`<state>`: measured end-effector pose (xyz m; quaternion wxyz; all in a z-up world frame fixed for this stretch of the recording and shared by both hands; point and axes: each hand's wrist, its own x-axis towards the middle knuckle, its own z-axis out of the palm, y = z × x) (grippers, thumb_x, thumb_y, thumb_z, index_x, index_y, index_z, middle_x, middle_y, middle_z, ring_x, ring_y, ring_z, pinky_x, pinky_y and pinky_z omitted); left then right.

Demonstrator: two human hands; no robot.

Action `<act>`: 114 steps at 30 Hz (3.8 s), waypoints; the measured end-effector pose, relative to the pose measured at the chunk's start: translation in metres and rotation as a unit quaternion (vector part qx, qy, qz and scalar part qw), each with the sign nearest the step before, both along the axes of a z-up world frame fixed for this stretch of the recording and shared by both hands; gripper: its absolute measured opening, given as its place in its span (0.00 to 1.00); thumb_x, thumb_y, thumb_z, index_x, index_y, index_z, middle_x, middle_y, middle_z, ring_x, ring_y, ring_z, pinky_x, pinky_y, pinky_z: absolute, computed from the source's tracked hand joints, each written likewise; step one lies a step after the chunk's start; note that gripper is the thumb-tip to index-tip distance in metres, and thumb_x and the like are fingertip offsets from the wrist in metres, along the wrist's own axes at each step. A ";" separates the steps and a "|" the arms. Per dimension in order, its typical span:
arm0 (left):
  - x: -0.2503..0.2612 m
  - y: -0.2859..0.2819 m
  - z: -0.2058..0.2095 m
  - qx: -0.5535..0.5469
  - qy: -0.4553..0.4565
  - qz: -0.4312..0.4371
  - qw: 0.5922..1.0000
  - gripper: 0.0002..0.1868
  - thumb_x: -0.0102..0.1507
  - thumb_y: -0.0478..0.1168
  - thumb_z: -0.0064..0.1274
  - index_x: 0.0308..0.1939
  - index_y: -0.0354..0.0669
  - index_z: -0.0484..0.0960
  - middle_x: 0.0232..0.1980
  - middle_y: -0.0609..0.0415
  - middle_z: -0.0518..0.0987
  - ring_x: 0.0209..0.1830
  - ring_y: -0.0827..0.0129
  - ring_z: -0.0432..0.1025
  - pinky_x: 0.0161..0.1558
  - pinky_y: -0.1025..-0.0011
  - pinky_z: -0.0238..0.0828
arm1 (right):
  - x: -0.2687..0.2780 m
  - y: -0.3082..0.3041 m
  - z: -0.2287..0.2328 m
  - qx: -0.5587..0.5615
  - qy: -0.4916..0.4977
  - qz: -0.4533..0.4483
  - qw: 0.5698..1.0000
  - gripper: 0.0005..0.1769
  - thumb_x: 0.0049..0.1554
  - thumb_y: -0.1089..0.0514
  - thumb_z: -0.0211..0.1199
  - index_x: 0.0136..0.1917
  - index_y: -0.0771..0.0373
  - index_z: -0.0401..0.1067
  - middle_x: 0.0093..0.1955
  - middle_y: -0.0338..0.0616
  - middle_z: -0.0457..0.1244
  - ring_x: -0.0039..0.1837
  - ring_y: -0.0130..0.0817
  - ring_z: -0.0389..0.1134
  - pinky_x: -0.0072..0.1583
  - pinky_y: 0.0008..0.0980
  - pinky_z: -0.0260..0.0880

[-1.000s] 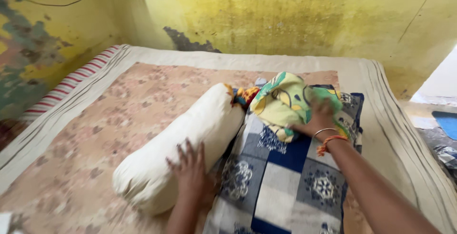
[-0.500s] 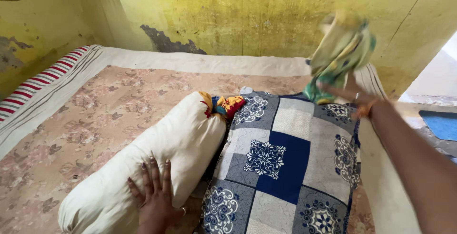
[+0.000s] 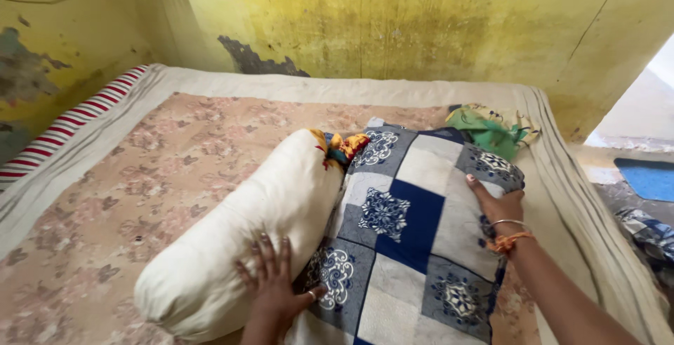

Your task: The person sits on a bed and puts pillowcases onto pillows one by one. They insert the pillows into the cases, adjust the fabric, and smooth the surfaces. The person handles several pillows and pillowcases, finishing with a stack of covered pillows on the bed.

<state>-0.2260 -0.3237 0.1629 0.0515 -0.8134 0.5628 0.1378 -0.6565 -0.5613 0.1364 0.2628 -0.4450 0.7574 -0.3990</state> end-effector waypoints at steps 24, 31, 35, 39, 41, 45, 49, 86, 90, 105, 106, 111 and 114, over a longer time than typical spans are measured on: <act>0.196 0.339 -0.006 -0.411 0.508 0.560 0.509 0.35 0.71 0.62 0.29 0.74 0.43 0.63 0.70 0.52 0.65 0.67 0.55 0.60 0.60 0.51 0.57 | 0.499 0.404 0.204 -0.212 0.164 0.772 0.576 0.33 0.61 0.45 0.60 0.74 0.62 0.62 0.73 0.54 0.60 0.74 0.49 0.61 0.72 0.43 0.59; 0.120 0.325 -0.118 -0.407 0.428 0.295 0.751 0.38 0.63 0.53 0.50 0.74 0.42 0.65 0.72 0.37 0.67 0.69 0.47 0.62 0.67 0.55 0.59 | 0.389 0.349 0.027 -0.110 0.241 0.673 0.691 0.31 0.57 0.47 0.64 0.70 0.61 0.65 0.76 0.54 0.54 0.73 0.51 0.58 0.71 0.44 0.58; 0.047 0.298 -0.066 -0.122 0.266 0.258 0.921 0.74 0.52 0.73 0.64 0.81 0.59 0.22 0.82 0.36 0.16 0.82 0.40 0.14 0.75 0.37 0.23 | 0.303 0.313 -0.045 -0.202 0.173 0.462 0.846 0.36 0.54 0.44 0.66 0.70 0.63 0.65 0.74 0.58 0.57 0.70 0.55 0.62 0.67 0.46 0.63; 0.029 0.278 -0.055 -0.085 0.206 0.264 0.938 0.86 0.43 0.80 0.66 0.77 0.54 0.12 0.79 0.31 0.10 0.79 0.35 0.06 0.69 0.27 0.11 | 0.227 0.266 -0.124 0.003 0.049 0.316 0.948 0.36 0.51 0.37 0.68 0.61 0.67 0.75 0.58 0.57 0.68 0.60 0.52 0.69 0.61 0.45 0.70; 0.032 0.271 -0.070 -0.103 0.201 0.265 0.937 0.87 0.42 0.80 0.66 0.76 0.53 0.12 0.78 0.31 0.10 0.78 0.35 0.05 0.67 0.26 0.07 | 0.206 0.243 -0.155 0.240 -0.140 0.282 0.918 0.37 0.56 0.33 0.62 0.57 0.70 0.77 0.50 0.54 0.72 0.52 0.49 0.74 0.54 0.47 0.75; 0.041 0.266 -0.096 -0.145 0.202 0.257 0.934 0.88 0.40 0.77 0.69 0.76 0.51 0.13 0.78 0.29 0.11 0.78 0.36 0.04 0.65 0.29 0.02 | 0.202 0.235 -0.181 0.061 -0.159 0.281 0.944 0.26 0.57 0.42 0.69 0.53 0.69 0.75 0.44 0.43 0.70 0.43 0.29 0.67 0.46 0.31 0.67; 0.035 0.268 -0.095 -0.168 0.181 0.257 0.934 0.84 0.44 0.75 0.68 0.77 0.49 0.17 0.78 0.29 0.15 0.79 0.37 0.07 0.66 0.28 0.02 | 0.221 0.221 -0.130 -0.007 -0.291 0.231 0.928 0.19 0.59 0.48 0.69 0.49 0.68 0.76 0.41 0.40 0.69 0.40 0.26 0.65 0.44 0.28 0.65; 0.035 -0.042 -0.027 -0.243 0.013 0.065 0.968 0.02 0.59 0.35 0.55 0.35 0.47 0.82 0.38 0.47 0.83 0.38 0.54 0.80 0.38 0.58 0.77 | 0.293 0.287 -0.043 -0.035 -0.126 0.276 0.952 0.25 0.57 0.43 0.67 0.56 0.66 0.77 0.48 0.50 0.73 0.50 0.38 0.72 0.54 0.37 0.72; 0.102 0.014 -0.009 -0.290 -0.058 0.093 0.951 0.05 0.63 0.36 0.54 0.43 0.44 0.80 0.37 0.46 0.84 0.38 0.52 0.80 0.36 0.56 0.75 | 0.300 0.317 -0.002 -0.107 -0.124 0.256 0.953 0.27 0.54 0.39 0.66 0.54 0.63 0.78 0.45 0.44 0.73 0.47 0.32 0.74 0.50 0.35 0.71; 0.139 0.255 0.134 -0.506 -0.163 0.073 0.844 0.23 0.68 0.31 0.50 0.67 0.47 0.70 0.64 0.39 0.74 0.62 0.50 0.70 0.59 0.53 0.68 | 0.392 0.353 0.202 -0.283 -0.108 0.435 0.848 0.27 0.52 0.34 0.69 0.47 0.61 0.82 0.38 0.39 0.74 0.39 0.28 0.76 0.43 0.30 0.75; 0.122 0.257 0.126 -0.529 -0.147 0.053 0.834 0.29 0.65 0.33 0.50 0.71 0.46 0.68 0.71 0.40 0.67 0.68 0.48 0.63 0.63 0.49 0.61 | 0.400 0.357 0.215 -0.242 -0.083 0.457 0.852 0.29 0.50 0.31 0.69 0.45 0.59 0.83 0.35 0.37 0.74 0.37 0.27 0.76 0.42 0.29 0.75; -0.006 0.278 0.095 -0.512 0.048 0.122 0.849 0.69 0.48 0.63 0.67 0.75 0.30 0.39 0.81 0.29 0.41 0.81 0.31 0.33 0.69 0.24 0.22 | 0.460 0.368 0.247 -0.225 0.049 0.530 0.816 0.35 0.46 0.23 0.65 0.44 0.56 0.85 0.32 0.41 0.71 0.34 0.32 0.73 0.42 0.35 0.73; 0.007 0.257 0.096 -0.532 -0.006 0.268 0.803 0.70 0.53 0.64 0.66 0.77 0.33 0.32 0.79 0.29 0.38 0.80 0.37 0.33 0.68 0.29 0.25 | 0.493 0.356 0.248 -0.149 0.030 0.583 0.798 0.36 0.49 0.25 0.65 0.47 0.60 0.83 0.41 0.45 0.74 0.43 0.33 0.76 0.49 0.36 0.75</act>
